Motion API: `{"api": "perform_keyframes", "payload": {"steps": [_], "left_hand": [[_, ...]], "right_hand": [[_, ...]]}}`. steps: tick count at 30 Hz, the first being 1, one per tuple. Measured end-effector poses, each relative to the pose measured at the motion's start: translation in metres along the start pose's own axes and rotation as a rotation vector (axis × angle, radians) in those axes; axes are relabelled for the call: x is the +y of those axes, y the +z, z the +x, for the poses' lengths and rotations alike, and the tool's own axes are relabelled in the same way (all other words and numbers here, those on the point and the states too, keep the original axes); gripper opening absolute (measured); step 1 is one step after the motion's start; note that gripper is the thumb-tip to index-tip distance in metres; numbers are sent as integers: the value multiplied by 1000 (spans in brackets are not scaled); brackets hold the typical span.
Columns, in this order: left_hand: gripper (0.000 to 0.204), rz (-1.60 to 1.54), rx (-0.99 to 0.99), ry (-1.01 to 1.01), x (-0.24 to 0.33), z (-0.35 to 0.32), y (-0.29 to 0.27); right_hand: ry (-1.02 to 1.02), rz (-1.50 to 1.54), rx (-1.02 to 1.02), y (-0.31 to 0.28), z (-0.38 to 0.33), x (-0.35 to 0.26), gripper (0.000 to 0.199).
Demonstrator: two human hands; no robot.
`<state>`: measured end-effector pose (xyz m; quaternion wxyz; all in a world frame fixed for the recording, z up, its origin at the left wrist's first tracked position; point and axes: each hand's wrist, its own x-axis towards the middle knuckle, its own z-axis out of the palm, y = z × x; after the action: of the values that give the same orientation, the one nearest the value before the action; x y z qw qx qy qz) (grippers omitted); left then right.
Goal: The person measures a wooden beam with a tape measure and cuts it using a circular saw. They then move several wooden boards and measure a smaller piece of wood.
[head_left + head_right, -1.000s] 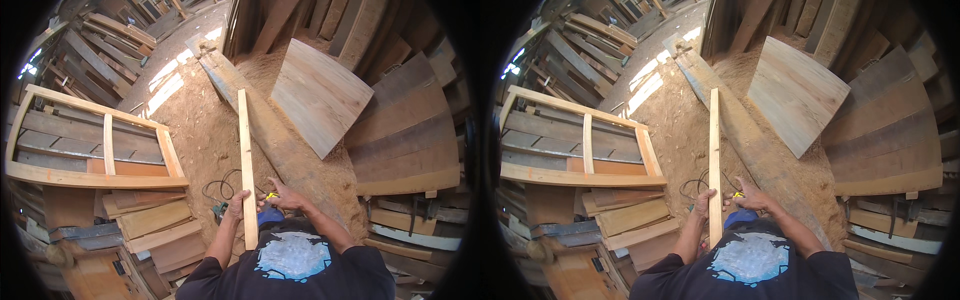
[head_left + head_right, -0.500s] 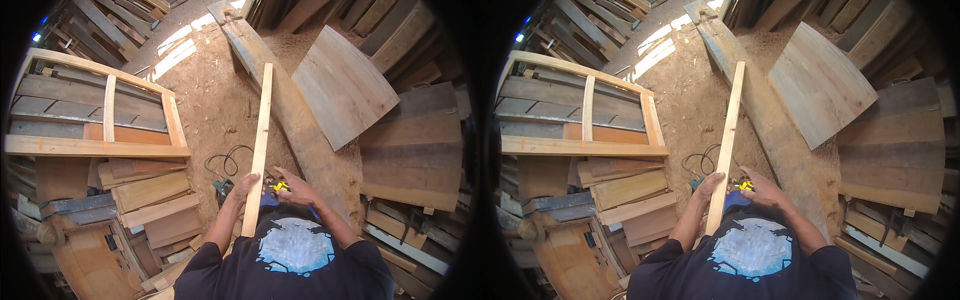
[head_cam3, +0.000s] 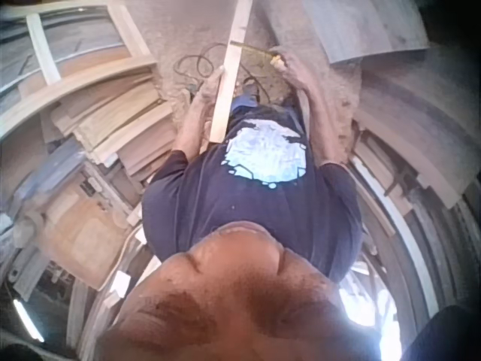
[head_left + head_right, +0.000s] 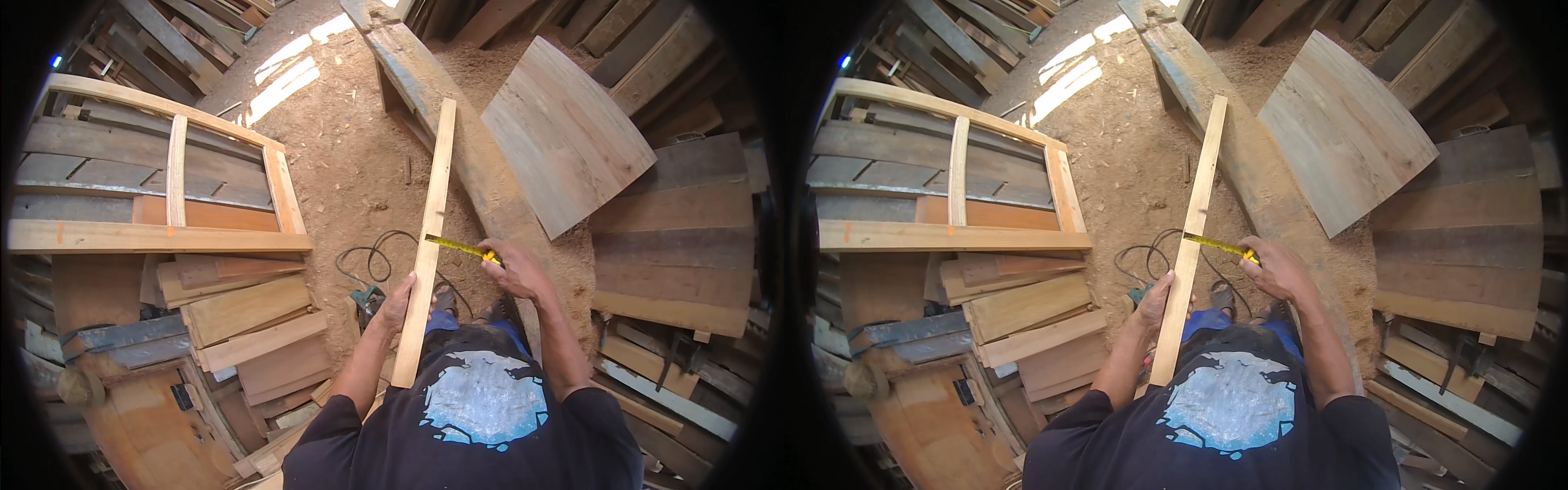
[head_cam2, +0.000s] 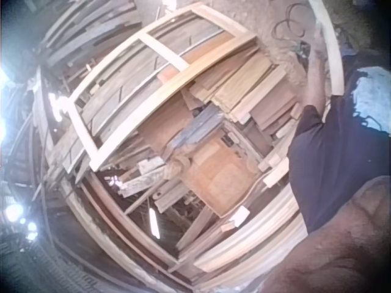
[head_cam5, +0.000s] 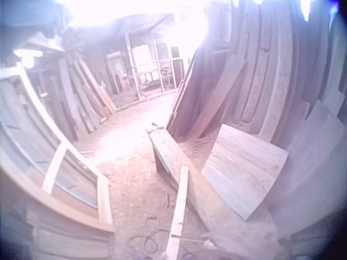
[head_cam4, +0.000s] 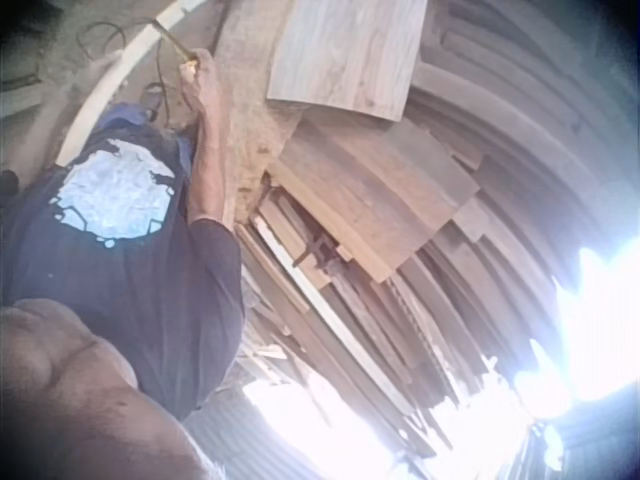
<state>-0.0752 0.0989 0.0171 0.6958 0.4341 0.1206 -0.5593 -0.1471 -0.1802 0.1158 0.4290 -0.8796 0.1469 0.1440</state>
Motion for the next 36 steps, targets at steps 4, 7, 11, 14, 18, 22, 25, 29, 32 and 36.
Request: {"api": "perform_keyframes", "payload": {"steps": [4,7,11,14,18,22,25,29,32,36], "left_hand": [[56,-19,-4,-1,2,0,-3],[56,-31,-8,-21,6,-3,-8],[56,-77,-35,-23,4,-1,-11],[56,-85,-28,-6,7,-1,-11],[58,-100,-38,-24,10,0,-10],[63,-71,-21,-15,9,0,-10],[55,-49,1,-6,14,-4,-8],[58,640,389,310,15,-6,14],[62,1173,328,633,20,9,-12],[63,-113,-57,72,46,-18,-19]], "right_hand": [[-63,-105,43,21,24,8,43],[-12,-162,-6,27,29,11,43],[-45,-139,-26,31,29,19,43],[-38,-144,-26,34,31,23,43],[-34,-144,-31,36,34,26,42],[-49,-122,-32,38,36,29,42],[-79,-117,-16,39,36,28,41],[-84,-95,-32,39,39,26,40],[-134,-18,-5,39,40,21,39],[-92,178,71,19,41,19,42]]}}
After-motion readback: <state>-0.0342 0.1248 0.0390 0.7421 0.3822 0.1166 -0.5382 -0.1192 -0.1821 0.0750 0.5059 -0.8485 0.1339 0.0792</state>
